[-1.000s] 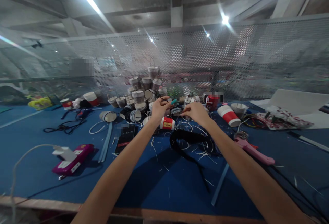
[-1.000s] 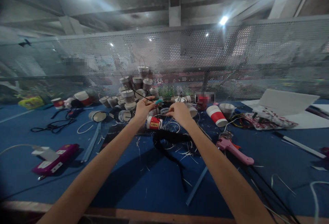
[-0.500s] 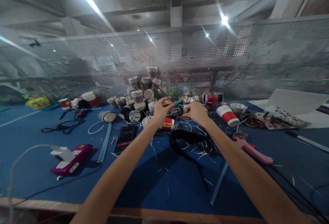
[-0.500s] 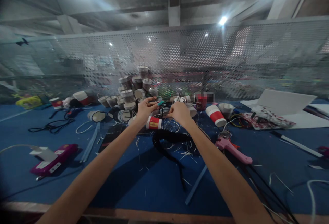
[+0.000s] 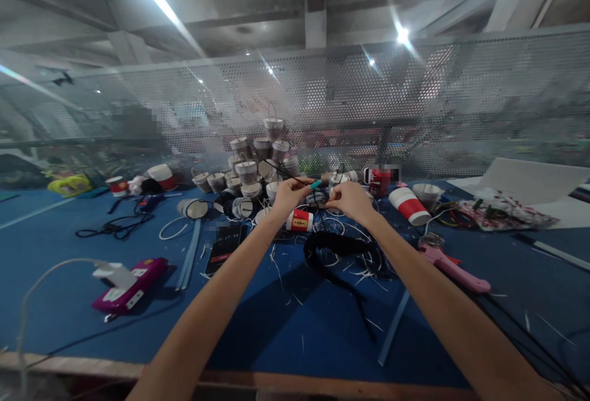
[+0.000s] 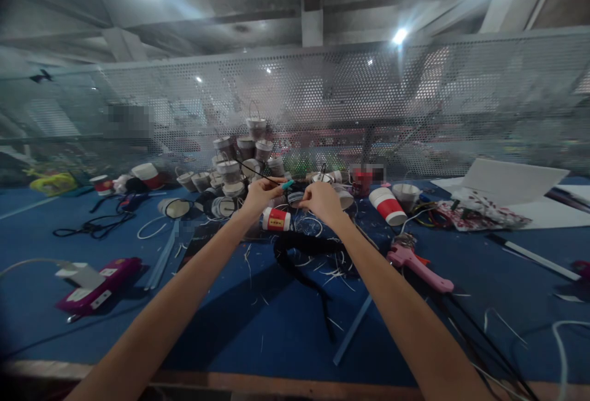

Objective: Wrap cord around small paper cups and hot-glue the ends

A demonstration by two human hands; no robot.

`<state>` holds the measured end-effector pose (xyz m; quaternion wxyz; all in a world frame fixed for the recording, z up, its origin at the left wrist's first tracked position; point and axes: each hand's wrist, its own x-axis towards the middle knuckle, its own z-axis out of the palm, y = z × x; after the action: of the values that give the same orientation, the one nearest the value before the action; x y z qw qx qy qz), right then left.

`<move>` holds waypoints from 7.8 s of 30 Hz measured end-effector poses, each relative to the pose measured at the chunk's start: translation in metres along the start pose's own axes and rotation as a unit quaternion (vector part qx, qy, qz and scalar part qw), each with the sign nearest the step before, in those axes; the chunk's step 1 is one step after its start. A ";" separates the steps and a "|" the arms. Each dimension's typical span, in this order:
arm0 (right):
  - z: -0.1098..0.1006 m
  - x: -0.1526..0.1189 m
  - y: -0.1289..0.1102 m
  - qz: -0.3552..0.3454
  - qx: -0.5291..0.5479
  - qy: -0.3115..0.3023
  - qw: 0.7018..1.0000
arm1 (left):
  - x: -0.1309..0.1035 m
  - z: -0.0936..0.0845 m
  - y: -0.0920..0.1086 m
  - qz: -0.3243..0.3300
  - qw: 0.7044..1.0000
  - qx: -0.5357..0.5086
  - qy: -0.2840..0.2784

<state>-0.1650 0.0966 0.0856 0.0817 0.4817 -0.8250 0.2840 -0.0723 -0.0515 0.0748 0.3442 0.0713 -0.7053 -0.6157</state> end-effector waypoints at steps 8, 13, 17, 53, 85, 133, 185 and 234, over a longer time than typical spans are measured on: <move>0.001 0.001 0.001 0.006 0.006 0.028 1.000 | 0.002 -0.001 0.007 -0.052 0.996 -0.068 -0.003; 0.003 0.000 0.000 0.007 0.017 0.037 0.999 | -0.002 0.002 0.009 -0.064 0.991 -0.107 -0.040; 0.003 0.000 -0.002 -0.008 0.029 0.058 0.998 | -0.002 0.000 0.009 -0.034 0.992 -0.111 -0.058; -0.001 0.000 0.000 -0.002 0.081 -0.014 0.997 | -0.002 -0.011 0.019 0.031 0.986 0.144 -0.083; 0.004 0.001 -0.002 -0.041 0.241 -0.089 0.966 | 0.000 -0.011 0.019 0.043 0.999 0.023 -0.007; -0.008 -0.001 -0.004 -0.046 0.066 -0.015 0.997 | -0.004 0.002 0.013 0.049 0.999 0.019 -0.012; -0.007 -0.003 0.003 -0.081 0.148 -0.269 0.948 | -0.006 0.005 0.029 0.049 0.982 -0.113 0.141; -0.043 -0.006 0.029 0.014 0.514 -0.071 0.855 | 0.007 -0.017 0.030 0.141 0.949 -0.092 0.267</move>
<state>-0.1921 0.1350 0.1076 -0.2400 0.4626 -0.5719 0.6335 -0.0576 -0.0619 0.1053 0.6080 0.1012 -0.5310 -0.5814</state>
